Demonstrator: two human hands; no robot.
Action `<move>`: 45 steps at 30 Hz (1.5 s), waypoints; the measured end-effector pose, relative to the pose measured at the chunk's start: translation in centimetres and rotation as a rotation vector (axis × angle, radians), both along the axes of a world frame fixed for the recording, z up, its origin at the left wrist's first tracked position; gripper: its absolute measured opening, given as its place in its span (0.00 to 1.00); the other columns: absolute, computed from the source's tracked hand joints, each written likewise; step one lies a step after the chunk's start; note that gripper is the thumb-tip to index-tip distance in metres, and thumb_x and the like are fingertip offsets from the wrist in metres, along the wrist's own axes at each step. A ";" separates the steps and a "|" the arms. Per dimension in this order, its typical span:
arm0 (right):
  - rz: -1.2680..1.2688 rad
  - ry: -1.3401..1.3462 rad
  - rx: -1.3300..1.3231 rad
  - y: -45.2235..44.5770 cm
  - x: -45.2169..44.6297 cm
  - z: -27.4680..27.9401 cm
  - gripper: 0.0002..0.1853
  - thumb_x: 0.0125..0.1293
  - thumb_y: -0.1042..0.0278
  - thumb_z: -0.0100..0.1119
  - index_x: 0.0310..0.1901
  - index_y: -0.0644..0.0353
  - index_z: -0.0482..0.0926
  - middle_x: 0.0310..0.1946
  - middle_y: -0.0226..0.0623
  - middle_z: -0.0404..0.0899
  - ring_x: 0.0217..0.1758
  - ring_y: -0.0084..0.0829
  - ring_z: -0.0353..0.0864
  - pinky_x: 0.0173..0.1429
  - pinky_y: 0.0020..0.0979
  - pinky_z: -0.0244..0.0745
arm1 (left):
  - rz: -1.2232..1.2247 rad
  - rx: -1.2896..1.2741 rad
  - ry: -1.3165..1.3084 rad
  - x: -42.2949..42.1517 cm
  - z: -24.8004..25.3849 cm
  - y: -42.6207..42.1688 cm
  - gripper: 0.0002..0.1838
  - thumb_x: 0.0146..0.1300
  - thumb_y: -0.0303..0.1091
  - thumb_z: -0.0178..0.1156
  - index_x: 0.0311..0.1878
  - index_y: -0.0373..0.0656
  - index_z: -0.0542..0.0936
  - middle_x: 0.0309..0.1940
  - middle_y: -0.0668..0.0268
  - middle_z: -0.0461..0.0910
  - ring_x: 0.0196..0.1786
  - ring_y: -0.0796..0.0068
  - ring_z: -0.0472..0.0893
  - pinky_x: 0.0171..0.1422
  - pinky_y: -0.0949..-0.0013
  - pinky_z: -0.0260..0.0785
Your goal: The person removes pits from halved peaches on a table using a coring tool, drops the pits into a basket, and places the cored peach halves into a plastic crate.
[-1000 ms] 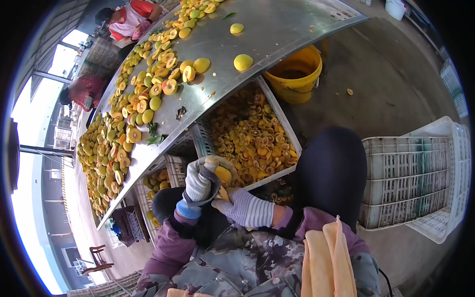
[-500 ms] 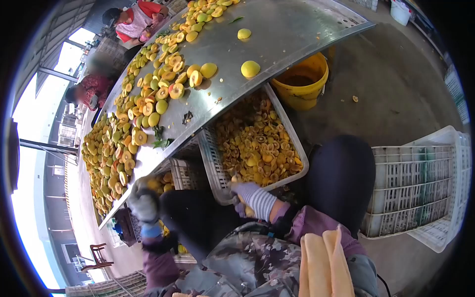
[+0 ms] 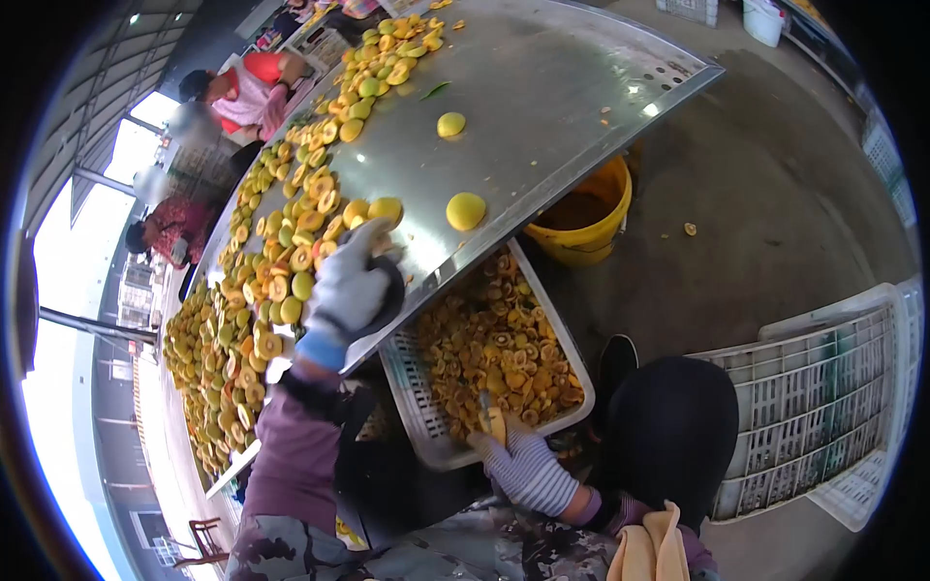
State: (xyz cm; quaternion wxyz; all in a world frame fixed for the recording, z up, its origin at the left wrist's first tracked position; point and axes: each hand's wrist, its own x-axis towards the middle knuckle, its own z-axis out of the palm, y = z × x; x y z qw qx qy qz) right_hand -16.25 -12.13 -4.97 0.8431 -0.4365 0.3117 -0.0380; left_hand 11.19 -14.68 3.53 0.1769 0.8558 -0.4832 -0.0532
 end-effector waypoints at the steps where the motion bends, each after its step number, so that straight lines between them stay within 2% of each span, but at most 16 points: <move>1: 0.020 0.006 -0.008 -0.4 0.0 0.2 0.12 0.69 0.62 0.54 0.40 0.62 0.68 0.16 0.28 0.71 0.12 0.19 0.69 0.16 0.21 0.65 | -0.049 0.039 -0.027 -0.1 -1.3 -2.6 0.24 0.59 0.35 0.59 0.61 0.50 0.73 0.54 0.53 0.76 0.54 0.53 0.77 0.59 0.61 0.68; 5: 0.012 0.022 -0.082 -1.1 0.0 -0.1 0.12 0.68 0.63 0.55 0.42 0.64 0.70 0.18 0.29 0.70 0.17 0.20 0.68 0.22 0.23 0.65 | -0.348 0.215 -0.145 0.1 -4.7 -8.8 0.28 0.55 0.34 0.57 0.63 0.53 0.71 0.64 0.56 0.68 0.60 0.52 0.73 0.64 0.60 0.66; 10: -0.005 -0.033 -0.017 -1.2 -0.5 -0.6 0.16 0.67 0.62 0.57 0.47 0.68 0.71 0.22 0.34 0.73 0.24 0.26 0.71 0.31 0.29 0.69 | -0.347 0.298 -0.067 1.7 -6.1 -10.0 0.29 0.55 0.36 0.60 0.64 0.56 0.70 0.60 0.58 0.72 0.58 0.51 0.75 0.62 0.58 0.68; 12: -0.023 -0.017 -0.145 -0.9 -0.8 -1.4 0.18 0.66 0.61 0.57 0.47 0.68 0.70 0.25 0.39 0.75 0.27 0.33 0.73 0.34 0.33 0.71 | -0.117 0.249 0.099 1.9 -5.3 -8.0 0.29 0.57 0.41 0.60 0.64 0.54 0.70 0.51 0.56 0.78 0.54 0.57 0.78 0.57 0.61 0.70; 13: -0.035 -0.004 -0.273 -0.7 -0.9 -1.5 0.19 0.66 0.60 0.58 0.48 0.69 0.70 0.28 0.45 0.76 0.30 0.40 0.76 0.37 0.37 0.72 | -0.160 0.062 0.661 3.1 -5.0 -6.0 0.30 0.60 0.47 0.59 0.64 0.48 0.69 0.40 0.59 0.80 0.45 0.69 0.80 0.52 0.70 0.71; 15: -0.007 -0.016 -0.417 -1.3 -1.2 0.1 0.19 0.65 0.60 0.57 0.48 0.69 0.69 0.31 0.50 0.76 0.34 0.46 0.77 0.41 0.41 0.72 | -0.123 -0.447 1.164 1.8 -6.0 -2.2 0.32 0.65 0.54 0.53 0.64 0.41 0.67 0.31 0.66 0.78 0.33 0.79 0.78 0.40 0.77 0.71; 17: 0.012 -0.032 -0.711 -1.1 -1.0 0.6 0.20 0.64 0.60 0.58 0.48 0.67 0.68 0.29 0.55 0.77 0.34 0.55 0.78 0.38 0.45 0.74 | 0.085 -0.553 1.179 -2.3 -3.7 1.2 0.32 0.67 0.57 0.50 0.62 0.40 0.68 0.30 0.65 0.79 0.28 0.78 0.76 0.33 0.78 0.69; 19: -0.005 -0.042 -0.850 0.1 -0.6 0.5 0.21 0.63 0.59 0.59 0.49 0.67 0.67 0.26 0.53 0.77 0.30 0.55 0.78 0.35 0.45 0.74 | 0.054 -0.496 1.448 -3.0 -3.8 5.3 0.34 0.66 0.62 0.44 0.62 0.41 0.67 0.49 0.52 0.76 0.35 0.67 0.79 0.28 0.74 0.68; 20: -0.044 -0.040 -0.994 0.7 -0.3 0.3 0.22 0.63 0.59 0.59 0.49 0.66 0.67 0.23 0.51 0.77 0.27 0.55 0.78 0.31 0.46 0.74 | 0.090 -0.549 1.513 -4.1 -4.5 6.6 0.35 0.66 0.64 0.43 0.59 0.40 0.70 0.43 0.53 0.79 0.26 0.70 0.77 0.21 0.76 0.63; 23: -0.083 -0.106 -1.157 1.8 0.5 0.1 0.22 0.62 0.57 0.61 0.49 0.65 0.66 0.18 0.45 0.76 0.21 0.50 0.78 0.24 0.44 0.73 | 0.260 -0.466 1.327 -8.2 -4.9 9.5 0.38 0.66 0.68 0.41 0.52 0.37 0.74 0.32 0.59 0.81 0.18 0.76 0.72 0.18 0.79 0.59; 24: -0.064 -0.098 -1.197 2.2 0.7 0.3 0.22 0.62 0.57 0.61 0.48 0.65 0.67 0.18 0.45 0.76 0.21 0.49 0.79 0.24 0.43 0.73 | 0.262 -0.409 1.327 -9.2 -3.7 10.4 0.39 0.68 0.67 0.39 0.52 0.33 0.75 0.38 0.59 0.81 0.38 0.73 0.81 0.42 0.73 0.76; 26: -0.034 -0.073 -1.260 2.9 0.8 0.2 0.22 0.61 0.58 0.61 0.48 0.64 0.67 0.18 0.45 0.77 0.21 0.47 0.79 0.24 0.42 0.73 | 0.180 -0.399 1.228 -10.1 -4.1 11.8 0.41 0.67 0.68 0.40 0.52 0.31 0.75 0.39 0.58 0.81 0.40 0.72 0.81 0.48 0.70 0.75; 32: 0.156 0.059 -1.296 4.0 1.3 1.1 0.21 0.62 0.58 0.59 0.48 0.66 0.66 0.20 0.46 0.77 0.22 0.49 0.79 0.26 0.44 0.75 | 0.008 -0.471 1.277 -11.3 -5.1 14.7 0.42 0.66 0.68 0.42 0.52 0.28 0.73 0.47 0.52 0.77 0.45 0.68 0.80 0.48 0.69 0.75; 34: 0.187 0.060 -1.311 4.2 1.3 1.0 0.22 0.62 0.58 0.59 0.48 0.66 0.66 0.19 0.46 0.77 0.22 0.49 0.79 0.26 0.44 0.75 | 0.022 -0.589 1.181 -12.3 -5.2 15.0 0.26 0.68 0.52 0.53 0.48 0.32 0.76 0.35 0.62 0.80 0.39 0.74 0.79 0.47 0.72 0.73; 37: 0.244 0.042 -1.281 4.4 1.3 1.0 0.22 0.61 0.58 0.59 0.48 0.66 0.66 0.20 0.47 0.77 0.22 0.50 0.79 0.27 0.44 0.75 | 0.112 -0.584 1.140 -12.5 -5.5 15.7 0.41 0.66 0.67 0.42 0.48 0.28 0.75 0.43 0.54 0.79 0.41 0.70 0.80 0.48 0.68 0.75; 45: 0.126 -0.145 -1.006 5.5 1.5 0.5 0.19 0.62 0.61 0.58 0.48 0.65 0.67 0.28 0.52 0.78 0.29 0.54 0.80 0.33 0.47 0.76 | 0.090 -0.687 1.099 -13.5 -5.2 15.6 0.43 0.62 0.70 0.47 0.47 0.28 0.74 0.38 0.59 0.79 0.38 0.73 0.79 0.44 0.72 0.73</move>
